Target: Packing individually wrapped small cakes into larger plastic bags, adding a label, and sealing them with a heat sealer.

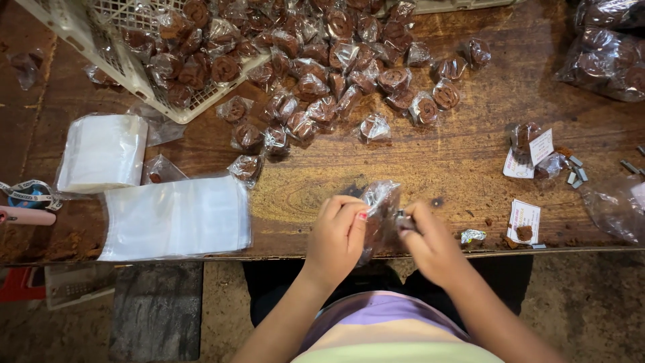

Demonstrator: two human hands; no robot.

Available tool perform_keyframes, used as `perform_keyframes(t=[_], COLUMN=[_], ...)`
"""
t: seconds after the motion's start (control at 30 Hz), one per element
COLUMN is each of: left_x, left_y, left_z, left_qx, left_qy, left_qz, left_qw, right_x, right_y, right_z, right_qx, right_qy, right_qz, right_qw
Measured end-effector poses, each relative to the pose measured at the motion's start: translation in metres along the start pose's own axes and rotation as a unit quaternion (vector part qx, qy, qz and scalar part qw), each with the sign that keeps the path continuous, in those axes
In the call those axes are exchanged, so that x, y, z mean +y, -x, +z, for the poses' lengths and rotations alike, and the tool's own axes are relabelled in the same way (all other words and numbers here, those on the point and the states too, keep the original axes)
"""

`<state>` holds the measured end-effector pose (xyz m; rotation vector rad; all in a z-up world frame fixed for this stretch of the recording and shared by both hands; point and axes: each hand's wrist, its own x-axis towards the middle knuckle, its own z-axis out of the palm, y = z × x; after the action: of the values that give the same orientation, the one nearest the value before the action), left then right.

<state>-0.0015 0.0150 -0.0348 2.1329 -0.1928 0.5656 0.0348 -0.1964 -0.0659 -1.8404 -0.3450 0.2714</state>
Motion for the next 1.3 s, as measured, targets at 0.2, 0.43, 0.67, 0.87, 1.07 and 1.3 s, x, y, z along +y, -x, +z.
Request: perform_keyframes(t=[0.2, 0.43, 0.67, 0.87, 1.07, 1.3], left_x=[-0.002, 0.013, 0.016, 0.016, 0.020, 0.018], left_y=[0.002, 0.009, 0.015, 0.014, 0.011, 0.011], left_z=[0.001, 0.008, 0.015, 0.018, 0.015, 0.013], left_qx=[-0.008, -0.001, -0.008, -0.012, -0.014, 0.002], left_qy=[0.072, 0.077, -0.015, -0.027, -0.021, 0.009], left_qz=[-0.064, -0.046, -0.001, 0.009, 0.000, 0.003], left_qw=[0.995, 0.996, 1.000, 1.000, 1.000, 1.000], right_x=[0.009, -0.001, -0.002, 0.012, 0.003, 0.016], right_y=[0.006, 0.003, 0.005, 0.000, -0.002, 0.008], right_z=[0.028, 0.037, 0.030, 0.027, 0.025, 0.019], right_qx=[0.099, 0.179, 0.216, 0.201, 0.189, 0.131], right_qy=[0.072, 0.065, 0.166, 0.188, 0.147, -0.109], right_qz=[-0.040, -0.093, -0.185, -0.205, -0.172, -0.039], right_qw=[0.992, 0.977, 0.944, 0.939, 0.956, 0.985])
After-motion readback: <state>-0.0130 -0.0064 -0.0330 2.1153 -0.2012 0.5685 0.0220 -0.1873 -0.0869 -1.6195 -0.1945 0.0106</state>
